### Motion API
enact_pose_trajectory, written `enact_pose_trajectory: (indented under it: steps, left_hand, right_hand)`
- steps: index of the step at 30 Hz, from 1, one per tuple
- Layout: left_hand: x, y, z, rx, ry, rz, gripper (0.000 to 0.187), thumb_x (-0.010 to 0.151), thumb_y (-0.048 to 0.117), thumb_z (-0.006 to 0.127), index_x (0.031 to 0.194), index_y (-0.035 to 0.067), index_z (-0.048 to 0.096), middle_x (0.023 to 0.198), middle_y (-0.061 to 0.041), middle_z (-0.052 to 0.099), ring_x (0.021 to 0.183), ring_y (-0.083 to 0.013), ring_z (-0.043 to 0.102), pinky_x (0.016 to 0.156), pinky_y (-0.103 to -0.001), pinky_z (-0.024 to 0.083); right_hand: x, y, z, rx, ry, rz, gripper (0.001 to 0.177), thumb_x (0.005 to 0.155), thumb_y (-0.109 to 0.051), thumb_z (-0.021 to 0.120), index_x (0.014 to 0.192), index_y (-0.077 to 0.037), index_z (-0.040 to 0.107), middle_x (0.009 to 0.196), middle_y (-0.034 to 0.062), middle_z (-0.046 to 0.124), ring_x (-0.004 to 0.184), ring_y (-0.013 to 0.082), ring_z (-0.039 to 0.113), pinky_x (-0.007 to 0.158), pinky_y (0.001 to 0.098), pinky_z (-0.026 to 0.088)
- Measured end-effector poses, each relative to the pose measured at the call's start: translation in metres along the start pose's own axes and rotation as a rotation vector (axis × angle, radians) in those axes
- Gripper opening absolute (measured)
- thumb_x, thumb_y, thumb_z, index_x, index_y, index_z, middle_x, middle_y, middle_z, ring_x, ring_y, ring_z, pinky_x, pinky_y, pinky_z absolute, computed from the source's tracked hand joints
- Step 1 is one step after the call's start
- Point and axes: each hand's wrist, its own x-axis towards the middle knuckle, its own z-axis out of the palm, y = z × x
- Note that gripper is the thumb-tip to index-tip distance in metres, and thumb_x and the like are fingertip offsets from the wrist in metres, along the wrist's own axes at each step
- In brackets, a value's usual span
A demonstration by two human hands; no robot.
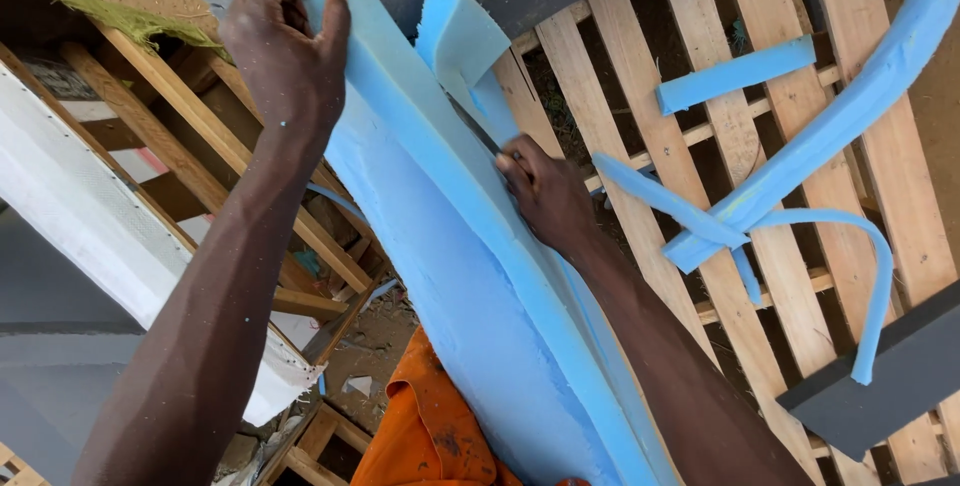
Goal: Cutting and fitting blue foam padding onto a wooden frame using a manual blade
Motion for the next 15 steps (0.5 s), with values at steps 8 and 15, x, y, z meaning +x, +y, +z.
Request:
enact_pose_trajectory:
  steps: [8, 15]
  left_hand:
    - [-0.015, -0.019, -0.019, 0.091, 0.02, -0.017, 0.035, 0.129, 0.015, 0.097, 0.109, 0.008, 0.069, 0.1, -0.009, 0.06, 0.085, -0.0286, 0.053, 0.076, -0.054, 0.041]
    - [-0.03, -0.022, -0.041, 0.155, 0.005, -0.079, 0.033, 0.124, 0.012, 0.102, 0.106, 0.009, 0.074, 0.095, -0.006, 0.068, 0.081, -0.0214, 0.058, 0.07, -0.046, 0.046]
  right_hand:
    - [-0.123, -0.013, -0.07, 0.033, -0.25, 0.31, 0.049, 0.13, -0.061, 0.046, 0.119, -0.019, 0.068, 0.072, -0.0008, 0.061, 0.056, 0.0153, 0.056, 0.058, 0.0393, 0.04]
    - [-0.055, -0.024, -0.043, 0.143, -0.216, 0.285, 0.058, 0.126, -0.071, 0.046, 0.114, -0.019, 0.067, 0.078, -0.0028, 0.064, 0.062, 0.0139, 0.056, 0.061, 0.0368, 0.04]
